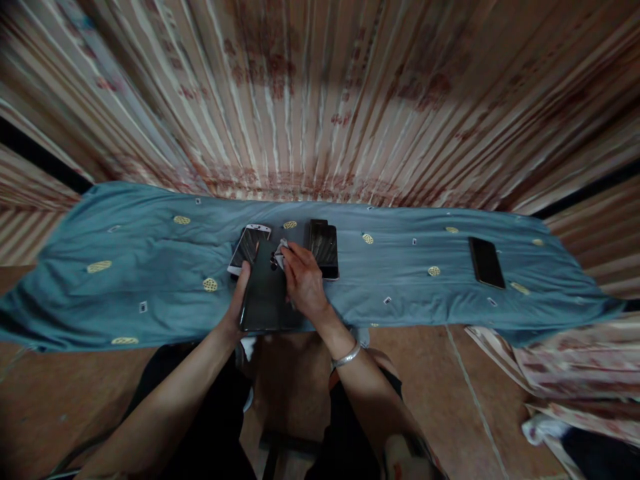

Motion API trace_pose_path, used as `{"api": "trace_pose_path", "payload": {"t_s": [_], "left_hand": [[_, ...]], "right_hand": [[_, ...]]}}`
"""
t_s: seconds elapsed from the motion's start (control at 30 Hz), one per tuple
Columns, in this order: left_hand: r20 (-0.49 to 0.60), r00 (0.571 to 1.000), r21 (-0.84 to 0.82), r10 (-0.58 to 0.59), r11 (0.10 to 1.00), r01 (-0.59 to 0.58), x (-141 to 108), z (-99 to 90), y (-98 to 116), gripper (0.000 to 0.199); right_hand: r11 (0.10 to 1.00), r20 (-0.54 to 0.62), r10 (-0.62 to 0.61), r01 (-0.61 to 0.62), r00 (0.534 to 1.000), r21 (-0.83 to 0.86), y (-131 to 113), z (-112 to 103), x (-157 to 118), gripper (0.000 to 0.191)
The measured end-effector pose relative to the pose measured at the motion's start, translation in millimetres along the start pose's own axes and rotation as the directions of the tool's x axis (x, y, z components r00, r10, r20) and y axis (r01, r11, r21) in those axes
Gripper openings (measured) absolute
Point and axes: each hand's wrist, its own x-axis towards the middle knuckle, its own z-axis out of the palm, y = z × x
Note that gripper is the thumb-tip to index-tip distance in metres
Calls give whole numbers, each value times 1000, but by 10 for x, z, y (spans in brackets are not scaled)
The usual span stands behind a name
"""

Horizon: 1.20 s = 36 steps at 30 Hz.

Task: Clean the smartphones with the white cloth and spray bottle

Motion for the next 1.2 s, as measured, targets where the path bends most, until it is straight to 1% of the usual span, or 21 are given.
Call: {"api": "trace_pose_path", "payload": {"t_s": [0.07, 0.1, 0.27, 0.37, 0.47, 0.6, 0.67, 0.77, 0.83, 0.9, 0.97, 1.03, 1.13, 1.2], "left_hand": [[-31, 998, 20, -58, 998, 59, -2, -1, -2, 67], [-35, 997, 18, -64, 998, 65, -5, 6, 2, 66], [16, 999, -53, 33, 998, -32, 3, 55, 37, 64], [27, 999, -59, 33, 998, -32, 26, 45, 28, 67], [28, 1000, -38, 12, 999, -11, 40, 29, -6, 69], [-54, 997, -3, -53, 999, 53, 29, 80, -50, 66], [-88, 995, -32, -46, 999, 43, 20, 133, -59, 62], [-84, 996, -107, 11, 994, -20, 9, 198, -42, 56], [-92, 995, -138, 48, 989, -60, 5, 214, -15, 56], [-113, 992, -148, 53, 987, -70, 2, 211, 14, 58], [-125, 992, -156, 35, 986, -55, 1, 206, 28, 59], [-113, 993, -166, 18, 985, -37, 3, 212, 21, 60], [-95, 996, -175, 6, 984, -22, 10, 241, -14, 59], [-103, 995, -180, 5, 983, -24, 15, 259, -30, 59]], "right_hand": [[1000, -18, -5, 5, 1000, -18, -3, -15, 19, 39], [1000, -22, -13, 12, 1000, -26, -20, -19, 20, 39], [995, 23, -102, 102, 995, -23, -120, 6, -30, 45], [995, 49, -101, 102, 994, 0, -104, 20, -44, 48], [997, 43, -80, 80, 996, 9, -62, 1, -17, 50], [996, -9, -88, 88, 996, -9, -86, -51, 39, 48], [993, -19, -121, 121, 992, -16, -139, -66, 51, 48], [981, -5, -193, 193, 981, -12, -238, -53, 29, 51], [971, 8, -240, 240, 971, -12, -298, -23, -9, 53], [957, 11, -289, 290, 957, -19, -336, 9, -49, 53], [946, 10, -322, 322, 947, -28, -345, 27, -74, 53], [946, 11, -322, 323, 947, -39, -324, 22, -73, 53], [956, 11, -284, 284, 959, -67, -272, -10, -44, 55], [960, 15, -266, 267, 964, -83, -257, -26, -30, 56]]}}
